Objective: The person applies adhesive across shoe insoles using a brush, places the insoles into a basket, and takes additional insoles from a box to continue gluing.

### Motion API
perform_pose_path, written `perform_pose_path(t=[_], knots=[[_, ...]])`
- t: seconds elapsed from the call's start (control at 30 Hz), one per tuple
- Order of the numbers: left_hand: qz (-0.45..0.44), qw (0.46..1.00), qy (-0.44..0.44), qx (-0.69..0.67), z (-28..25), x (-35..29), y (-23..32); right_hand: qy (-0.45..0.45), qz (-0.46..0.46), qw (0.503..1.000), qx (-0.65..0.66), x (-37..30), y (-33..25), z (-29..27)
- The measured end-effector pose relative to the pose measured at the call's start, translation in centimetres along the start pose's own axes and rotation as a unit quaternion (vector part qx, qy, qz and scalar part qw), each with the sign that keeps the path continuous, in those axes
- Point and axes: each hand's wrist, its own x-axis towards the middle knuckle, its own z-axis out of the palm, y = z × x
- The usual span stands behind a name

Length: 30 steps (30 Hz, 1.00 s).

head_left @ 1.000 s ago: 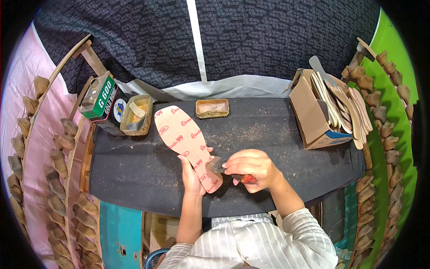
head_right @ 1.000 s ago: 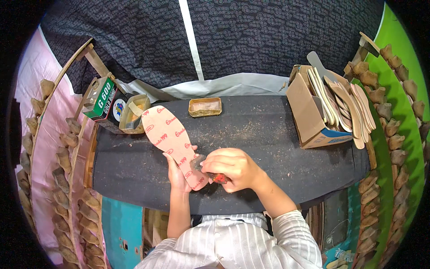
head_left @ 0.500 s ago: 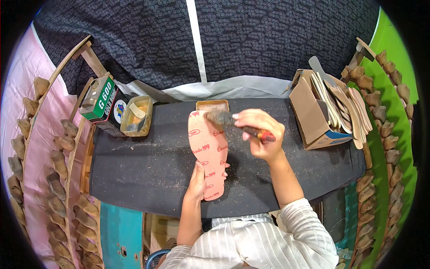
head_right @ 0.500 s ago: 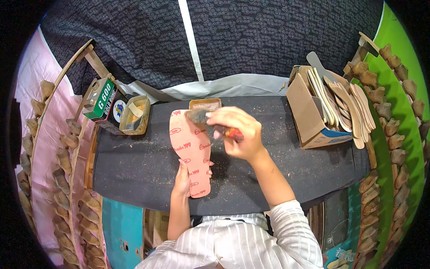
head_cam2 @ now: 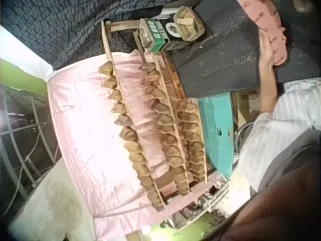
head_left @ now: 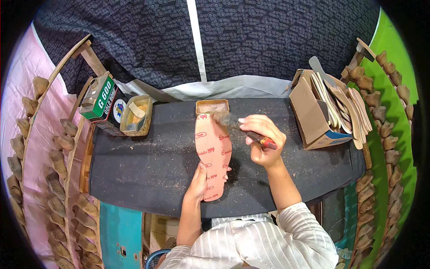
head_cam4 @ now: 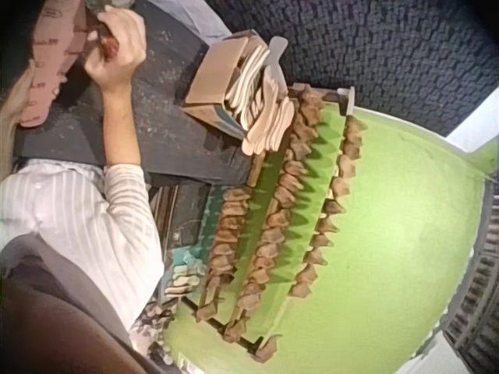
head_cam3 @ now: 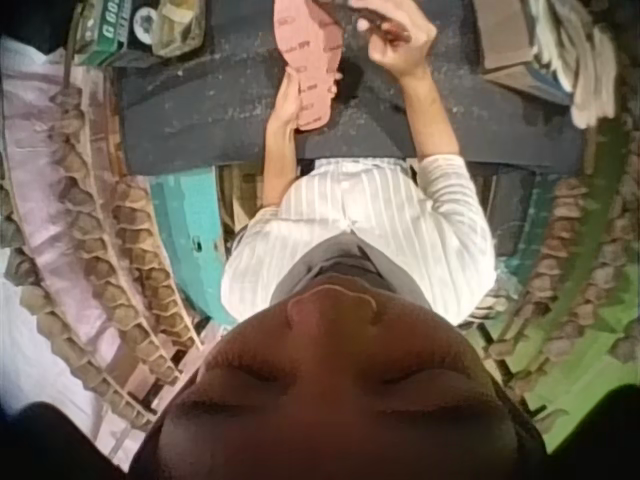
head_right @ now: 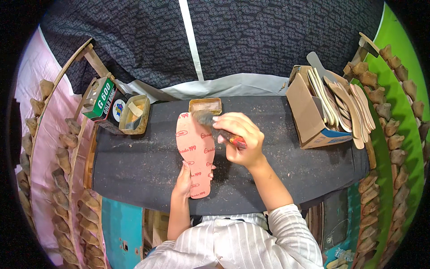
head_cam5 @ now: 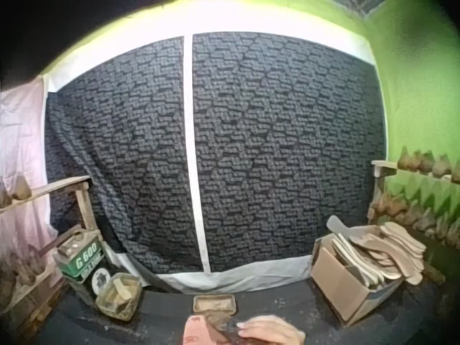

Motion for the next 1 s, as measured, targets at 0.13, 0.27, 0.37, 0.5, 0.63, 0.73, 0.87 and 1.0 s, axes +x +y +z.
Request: perform_pose_path(t=[0.13, 0.27, 0.37, 0.5, 0.63, 0.73, 0.87, 1.0], knots=[[0.005, 0.999, -0.009, 0.039, 0.2, 0.1, -0.4, 0.054, -0.012, 0.998, -0.017, 0.1, 0.1, -0.4], [0.002, 0.999, 0.014, 0.041, 0.4, 0.1, -0.1, 0.025, -0.069, 0.997, 0.038, -0.2, -2.1, -0.1], [0.034, 0.997, 0.030, 0.062, 1.1, -0.1, 0.1, -0.020, -0.081, 0.997, -0.002, -0.7, -2.3, 0.8], [0.005, 0.999, 0.023, 0.047, 0.3, -0.2, 0.0, 0.009, -0.016, 0.998, -0.054, -0.6, -1.2, 0.6], [0.023, 0.998, 0.034, 0.042, 0.1, -0.3, 0.1, 0.041, -0.025, 0.998, -0.038, -0.6, -1.3, 0.5], [0.031, 0.998, 0.037, 0.048, 0.6, -0.2, 0.0, 0.004, -0.064, 0.998, 0.010, -0.9, -2.2, 1.0], [0.029, 0.998, 0.037, 0.051, 0.5, -0.2, 0.0, -0.007, -0.045, 0.999, -0.024, -1.0, -1.6, 1.6], [0.026, 0.998, 0.042, 0.047, -0.1, -0.2, -0.1, 0.021, -0.008, 0.998, -0.053, -0.9, -1.2, 1.2]])
